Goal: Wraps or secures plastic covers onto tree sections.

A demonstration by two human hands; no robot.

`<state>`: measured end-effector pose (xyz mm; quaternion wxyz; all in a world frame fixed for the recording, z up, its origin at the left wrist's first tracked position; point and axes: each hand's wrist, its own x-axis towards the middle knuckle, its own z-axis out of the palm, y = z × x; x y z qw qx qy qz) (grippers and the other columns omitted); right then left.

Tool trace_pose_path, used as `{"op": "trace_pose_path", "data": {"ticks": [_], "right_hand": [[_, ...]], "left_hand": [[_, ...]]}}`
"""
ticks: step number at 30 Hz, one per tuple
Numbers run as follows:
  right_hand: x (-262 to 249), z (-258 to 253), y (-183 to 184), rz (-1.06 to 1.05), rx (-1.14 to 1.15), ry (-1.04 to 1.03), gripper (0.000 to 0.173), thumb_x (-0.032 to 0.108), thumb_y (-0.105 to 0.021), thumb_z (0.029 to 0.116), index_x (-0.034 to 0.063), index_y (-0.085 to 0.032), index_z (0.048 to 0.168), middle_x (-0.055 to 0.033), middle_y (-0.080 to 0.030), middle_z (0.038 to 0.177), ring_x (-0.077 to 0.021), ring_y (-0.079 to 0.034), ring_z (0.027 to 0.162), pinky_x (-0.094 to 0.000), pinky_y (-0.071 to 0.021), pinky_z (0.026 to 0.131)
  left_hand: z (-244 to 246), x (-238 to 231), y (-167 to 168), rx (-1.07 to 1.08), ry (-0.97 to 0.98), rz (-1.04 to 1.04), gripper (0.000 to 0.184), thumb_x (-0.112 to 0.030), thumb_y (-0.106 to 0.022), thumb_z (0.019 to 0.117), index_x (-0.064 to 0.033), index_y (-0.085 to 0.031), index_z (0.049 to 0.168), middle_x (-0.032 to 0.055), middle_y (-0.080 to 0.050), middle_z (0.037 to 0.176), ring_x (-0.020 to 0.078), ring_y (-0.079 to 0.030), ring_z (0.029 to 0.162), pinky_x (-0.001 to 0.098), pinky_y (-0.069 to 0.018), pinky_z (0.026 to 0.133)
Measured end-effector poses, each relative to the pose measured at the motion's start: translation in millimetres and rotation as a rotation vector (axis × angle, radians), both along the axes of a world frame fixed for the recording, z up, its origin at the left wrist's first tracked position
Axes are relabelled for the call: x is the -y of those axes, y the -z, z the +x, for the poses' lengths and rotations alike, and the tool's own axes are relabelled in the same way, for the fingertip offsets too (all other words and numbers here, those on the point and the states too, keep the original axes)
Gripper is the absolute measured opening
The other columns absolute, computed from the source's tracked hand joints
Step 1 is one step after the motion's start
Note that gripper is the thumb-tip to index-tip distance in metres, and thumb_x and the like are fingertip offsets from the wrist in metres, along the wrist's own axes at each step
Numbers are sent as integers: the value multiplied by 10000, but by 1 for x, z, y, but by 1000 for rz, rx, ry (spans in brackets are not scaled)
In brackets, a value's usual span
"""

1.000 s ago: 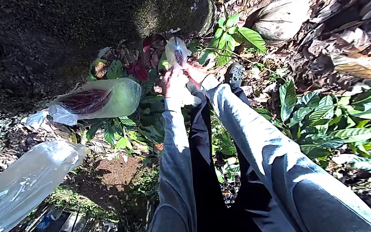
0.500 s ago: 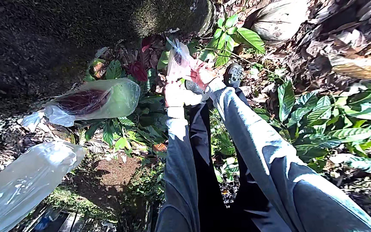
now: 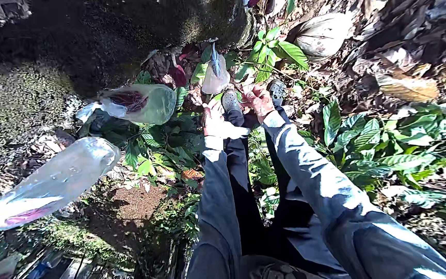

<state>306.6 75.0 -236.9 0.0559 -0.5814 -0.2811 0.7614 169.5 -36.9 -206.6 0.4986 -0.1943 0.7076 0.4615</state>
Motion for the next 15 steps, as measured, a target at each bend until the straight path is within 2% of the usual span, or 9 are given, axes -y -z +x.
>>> {"op": "trace_pose_path", "data": {"ticks": [2,4,6,7,8,9,10,12,15], "right_hand": [[-2,12,-49,75,-128,-79,314,262,-603,1042,31,-651,1248,-104,-717,1077,-198,-715,927,-393,-618,824],[-6,16,-98,114,-281,-188,396,249,-716,966,67,-630,1307,-77,-699,1131,-186,-693,939,-367,-608,806],[2,22,-129,137,-366,-264,535,149,-751,905,105,-566,1405,-77,-668,1230,-179,-679,1002,-353,-602,855],[8,25,-140,145,-355,-254,500,104,-739,906,130,-589,1382,-71,-695,1172,-166,-687,926,-339,-602,795],[10,25,-148,158,-313,-205,375,78,-725,920,116,-641,1284,-66,-722,1039,-153,-685,812,-319,-599,710],[8,23,-155,170,-273,-146,241,65,-700,945,91,-665,1183,-57,-717,929,-136,-662,731,-301,-581,661],[1,22,-161,179,-246,-100,176,79,-681,969,72,-676,1144,-48,-714,894,-127,-656,713,-294,-578,659],[-19,23,-167,211,-236,-36,159,91,-643,996,26,-678,1137,-57,-718,896,-133,-668,726,-306,-594,679],[-41,31,-187,297,-171,-95,189,152,-591,1025,14,-667,1130,-64,-701,875,-139,-660,704,-321,-585,665]], "left_hand": [[9,-4,-26,-79,47,-18,557,-498,-198,1117,-169,-563,1379,12,-684,1109,67,-550,652,222,-462,554],[19,-17,-50,-203,112,-6,571,-512,-235,1112,-131,-633,1261,20,-696,952,71,-581,648,233,-503,562],[30,-31,-88,-238,203,11,621,-544,-248,1100,-110,-650,1291,71,-701,1068,149,-659,903,360,-576,805],[38,-40,-114,-228,278,-24,664,-617,-236,1073,-160,-644,1330,80,-699,1150,189,-671,1001,432,-577,873],[44,-48,-136,-220,345,-75,705,-689,-218,1040,-217,-642,1347,71,-702,1205,213,-678,1041,479,-576,881],[49,-55,-154,-217,403,-107,696,-707,-218,1029,-257,-639,1352,52,-705,1205,211,-682,1007,477,-579,834],[51,-60,-170,-222,458,-123,664,-694,-234,1035,-268,-648,1332,37,-713,1150,194,-680,953,458,-579,800],[51,-65,-196,-234,562,-97,558,-632,-333,1055,-235,-664,1266,50,-663,905,177,-601,719,385,-538,629],[52,-55,-225,-159,681,72,385,-476,-452,1078,-235,-632,1318,46,-632,793,141,-534,573,291,-481,507]]}}
